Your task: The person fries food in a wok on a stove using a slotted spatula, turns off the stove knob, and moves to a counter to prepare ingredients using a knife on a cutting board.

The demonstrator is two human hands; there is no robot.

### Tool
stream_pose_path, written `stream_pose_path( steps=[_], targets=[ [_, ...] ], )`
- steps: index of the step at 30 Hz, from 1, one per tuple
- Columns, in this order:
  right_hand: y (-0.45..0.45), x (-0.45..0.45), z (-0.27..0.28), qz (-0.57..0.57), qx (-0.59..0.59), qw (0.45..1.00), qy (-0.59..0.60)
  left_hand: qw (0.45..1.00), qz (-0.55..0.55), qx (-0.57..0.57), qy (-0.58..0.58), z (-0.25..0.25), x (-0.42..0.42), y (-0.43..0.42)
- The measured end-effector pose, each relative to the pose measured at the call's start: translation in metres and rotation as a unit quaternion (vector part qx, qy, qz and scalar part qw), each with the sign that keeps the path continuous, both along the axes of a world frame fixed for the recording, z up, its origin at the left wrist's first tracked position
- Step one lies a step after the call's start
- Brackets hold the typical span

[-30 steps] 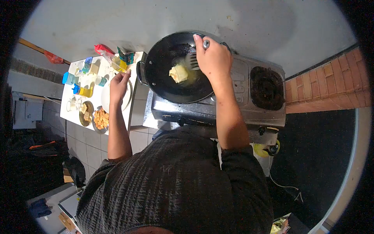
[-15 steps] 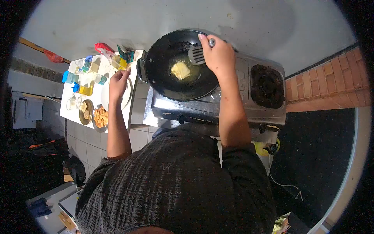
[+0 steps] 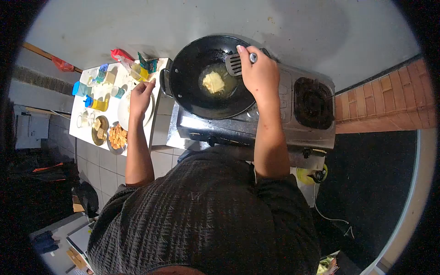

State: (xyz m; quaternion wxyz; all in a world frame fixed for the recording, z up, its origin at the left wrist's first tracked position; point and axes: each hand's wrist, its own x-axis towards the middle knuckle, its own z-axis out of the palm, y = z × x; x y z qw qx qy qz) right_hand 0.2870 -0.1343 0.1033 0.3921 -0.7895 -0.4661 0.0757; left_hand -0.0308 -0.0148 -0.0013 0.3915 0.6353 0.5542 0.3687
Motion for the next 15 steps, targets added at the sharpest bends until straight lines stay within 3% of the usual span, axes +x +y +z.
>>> stream_pose_path(
  steps=[6, 11, 15],
  targets=[
    [-0.011, -0.002, -0.003, -0.012, 0.046, 0.997, 0.054, 1.000, 0.000, -0.011, -0.016, -0.004, 0.002, 0.001],
    [-0.023, -0.005, 0.008, 0.002, 0.011, 0.994, 0.109, 1.000, -0.005, -0.008, -0.011, 0.001, 0.009, 0.001],
    [-0.028, -0.002, 0.001, -0.003, 0.045, 0.996, 0.079, 1.000, -0.005, -0.025, -0.012, 0.008, 0.018, 0.000]
  ],
)
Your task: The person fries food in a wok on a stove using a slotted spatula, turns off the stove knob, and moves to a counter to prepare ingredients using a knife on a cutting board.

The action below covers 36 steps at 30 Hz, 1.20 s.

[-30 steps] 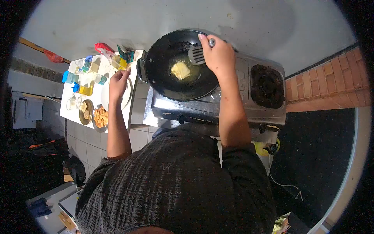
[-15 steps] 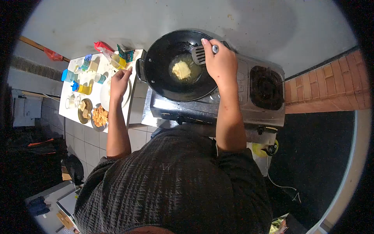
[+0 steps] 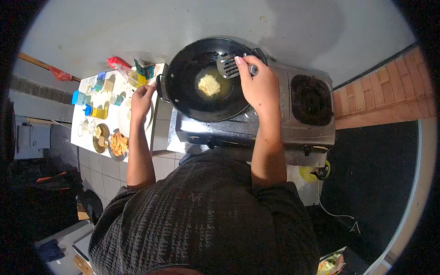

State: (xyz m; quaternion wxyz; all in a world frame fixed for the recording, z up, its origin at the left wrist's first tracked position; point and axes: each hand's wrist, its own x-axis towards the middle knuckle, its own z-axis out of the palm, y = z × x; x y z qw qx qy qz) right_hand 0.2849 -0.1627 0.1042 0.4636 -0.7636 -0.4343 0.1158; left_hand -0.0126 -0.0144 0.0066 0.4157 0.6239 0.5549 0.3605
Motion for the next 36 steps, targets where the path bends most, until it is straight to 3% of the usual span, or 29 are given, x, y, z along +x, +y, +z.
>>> stream_pose_path(
  steps=[6, 11, 14, 21, 24, 30, 34, 36],
  targets=[
    [-0.009, -0.001, -0.001, -0.015, -0.023, 0.998, 0.048, 1.000, -0.023, -0.014, 0.008, -0.006, 0.000, 0.009],
    [-0.007, -0.001, -0.017, 0.008, 0.072, 0.992, 0.102, 1.000, -0.022, -0.005, 0.009, -0.008, 0.004, 0.016],
    [-0.014, -0.008, -0.006, 0.033, 0.060, 0.986, 0.152, 0.999, -0.032, 0.001, 0.002, -0.011, 0.004, 0.019],
    [-0.016, -0.026, -0.015, -0.014, 0.015, 0.991, 0.130, 0.998, -0.065, 0.006, -0.019, -0.016, 0.003, 0.029],
    [-0.020, -0.039, -0.009, -0.026, 0.038, 0.984, 0.170, 0.997, -0.080, -0.005, 0.024, -0.012, 0.002, 0.032],
    [-0.029, -0.067, 0.015, -0.110, 0.059, 0.980, 0.155, 0.990, -0.139, -0.038, -0.006, -0.008, -0.004, 0.038],
    [-0.032, -0.081, -0.001, -0.132, 0.083, 0.977, 0.144, 0.988, -0.138, -0.057, -0.046, -0.025, -0.009, 0.040],
    [-0.035, -0.087, -0.015, -0.110, 0.150, 0.978, 0.096, 0.986, -0.137, -0.077, -0.054, -0.011, -0.012, 0.029]
  ],
)
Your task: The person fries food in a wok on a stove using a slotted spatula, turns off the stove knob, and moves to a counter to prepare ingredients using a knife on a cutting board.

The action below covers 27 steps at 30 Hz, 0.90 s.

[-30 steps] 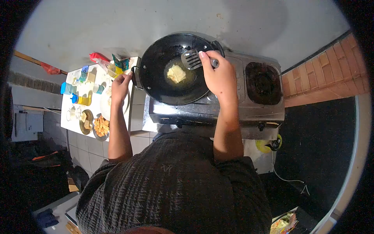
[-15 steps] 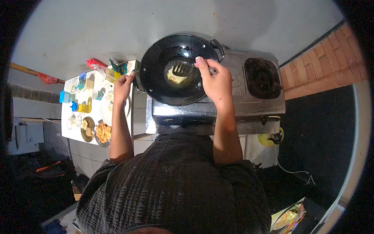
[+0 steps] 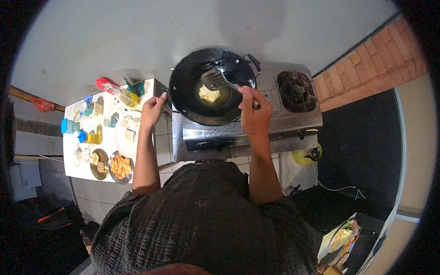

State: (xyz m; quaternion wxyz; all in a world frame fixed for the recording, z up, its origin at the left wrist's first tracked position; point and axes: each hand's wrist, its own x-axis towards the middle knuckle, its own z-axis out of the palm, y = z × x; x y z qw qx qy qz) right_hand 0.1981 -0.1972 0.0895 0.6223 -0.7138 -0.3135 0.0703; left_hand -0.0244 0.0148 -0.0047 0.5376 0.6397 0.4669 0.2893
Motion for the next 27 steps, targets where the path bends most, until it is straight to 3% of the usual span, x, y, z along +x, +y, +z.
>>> stream_pose_path(
  steps=[3, 10, 13, 15, 22, 27],
  targets=[
    [-0.005, -0.014, -0.006, 0.000, -0.046, 0.999, 0.005, 0.999, 0.002, 0.015, 0.051, -0.002, -0.012, 0.001],
    [-0.013, -0.051, -0.021, -0.036, -0.083, 0.995, 0.034, 0.999, 0.020, -0.017, 0.024, -0.015, -0.031, -0.003],
    [-0.018, -0.062, -0.036, -0.068, -0.022, 0.997, 0.037, 0.999, 0.011, -0.041, 0.008, -0.022, -0.039, -0.004],
    [-0.022, -0.069, -0.034, -0.091, 0.023, 0.987, 0.129, 0.998, 0.015, -0.054, -0.002, -0.025, -0.046, -0.005],
    [-0.029, -0.066, -0.029, -0.138, 0.093, 0.977, 0.136, 0.999, 0.019, -0.012, -0.022, -0.010, -0.047, 0.001],
    [-0.040, -0.045, -0.030, -0.187, 0.141, 0.937, 0.260, 0.997, 0.045, 0.000, -0.067, 0.015, -0.028, -0.002]
  ],
)
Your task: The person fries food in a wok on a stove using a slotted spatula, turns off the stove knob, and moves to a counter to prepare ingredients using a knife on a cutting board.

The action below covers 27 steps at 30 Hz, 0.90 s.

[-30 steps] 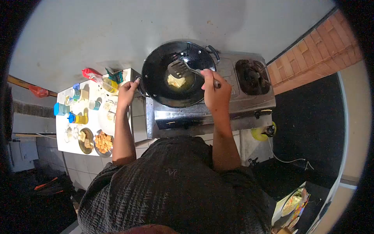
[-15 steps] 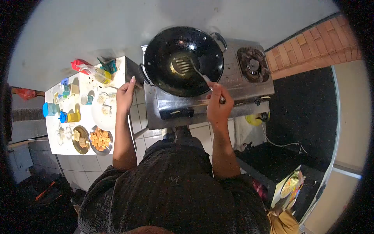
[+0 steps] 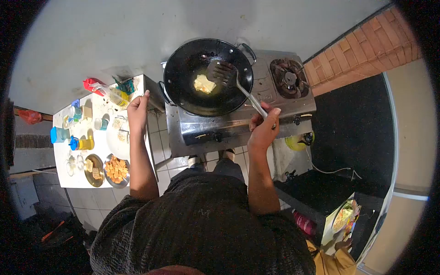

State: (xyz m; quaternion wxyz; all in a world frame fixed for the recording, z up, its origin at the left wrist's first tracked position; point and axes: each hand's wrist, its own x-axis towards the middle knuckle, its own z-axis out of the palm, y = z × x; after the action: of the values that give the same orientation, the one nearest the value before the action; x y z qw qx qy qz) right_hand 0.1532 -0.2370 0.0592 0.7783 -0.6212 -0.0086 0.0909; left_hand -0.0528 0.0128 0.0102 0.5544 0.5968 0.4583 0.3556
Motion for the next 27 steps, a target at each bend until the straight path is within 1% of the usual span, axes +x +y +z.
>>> stream_pose_path(
  steps=[1, 3, 4, 6, 7, 8, 9, 10, 11, 12, 13, 15, 17, 19, 21, 23, 25, 27],
  targets=[
    [-0.003, 0.006, -0.003, 0.003, 0.002, 1.000, 0.000, 1.000, 0.004, 0.002, -0.006, 0.003, 0.003, -0.002],
    [-0.008, 0.018, -0.007, 0.025, 0.042, 0.997, 0.067, 1.000, 0.015, 0.009, -0.006, 0.010, 0.009, -0.007],
    [-0.011, 0.023, -0.008, 0.030, 0.043, 0.996, 0.069, 1.000, 0.022, 0.015, -0.005, 0.013, 0.013, -0.011],
    [-0.013, 0.035, -0.007, 0.062, 0.071, 0.990, 0.109, 0.999, 0.035, 0.023, -0.003, 0.013, 0.022, -0.017],
    [-0.014, 0.042, -0.006, 0.068, 0.073, 0.989, 0.111, 0.998, 0.053, 0.022, -0.003, 0.008, 0.025, -0.017],
    [-0.016, 0.050, -0.005, 0.081, 0.094, 0.982, 0.141, 0.997, 0.071, 0.022, -0.002, 0.001, 0.028, -0.017],
    [-0.019, 0.058, -0.004, 0.093, 0.114, 0.974, 0.171, 0.995, 0.082, 0.058, 0.001, -0.002, 0.032, -0.017],
    [-0.022, 0.068, -0.003, 0.102, 0.114, 0.973, 0.173, 0.993, 0.105, 0.049, -0.011, -0.004, 0.038, -0.022],
    [-0.022, 0.078, -0.003, 0.113, 0.134, 0.965, 0.196, 0.990, 0.129, 0.042, -0.023, 0.001, 0.046, -0.028],
    [-0.024, 0.087, -0.004, 0.122, 0.154, 0.955, 0.221, 0.988, 0.149, 0.039, -0.010, 0.004, 0.051, -0.034],
    [-0.026, 0.095, -0.005, 0.128, 0.156, 0.952, 0.228, 0.986, 0.157, 0.053, -0.018, 0.004, 0.058, -0.038],
    [-0.028, 0.113, -0.003, 0.192, 0.132, 0.953, 0.193, 0.984, 0.166, 0.067, -0.010, 0.017, 0.072, -0.056],
    [-0.030, 0.132, -0.003, 0.222, 0.146, 0.941, 0.208, 0.979, 0.190, 0.065, 0.013, 0.022, 0.084, -0.069],
    [-0.030, 0.148, -0.007, 0.280, 0.116, 0.942, 0.143, 0.975, 0.211, 0.056, 0.035, 0.025, 0.091, -0.082],
    [-0.030, 0.159, -0.006, 0.281, 0.112, 0.939, 0.165, 0.973, 0.229, 0.026, 0.000, 0.033, 0.097, -0.096],
    [-0.029, 0.164, -0.006, 0.304, 0.082, 0.937, 0.151, 0.971, 0.237, 0.008, -0.020, 0.039, 0.098, -0.109],
    [-0.026, 0.165, -0.005, 0.317, 0.079, 0.934, 0.147, 0.964, 0.264, 0.018, 0.013, 0.039, 0.097, -0.114],
    [-0.022, 0.165, -0.007, 0.312, 0.073, 0.935, 0.152, 0.963, 0.270, 0.018, 0.016, 0.036, 0.089, -0.113]
  ],
)
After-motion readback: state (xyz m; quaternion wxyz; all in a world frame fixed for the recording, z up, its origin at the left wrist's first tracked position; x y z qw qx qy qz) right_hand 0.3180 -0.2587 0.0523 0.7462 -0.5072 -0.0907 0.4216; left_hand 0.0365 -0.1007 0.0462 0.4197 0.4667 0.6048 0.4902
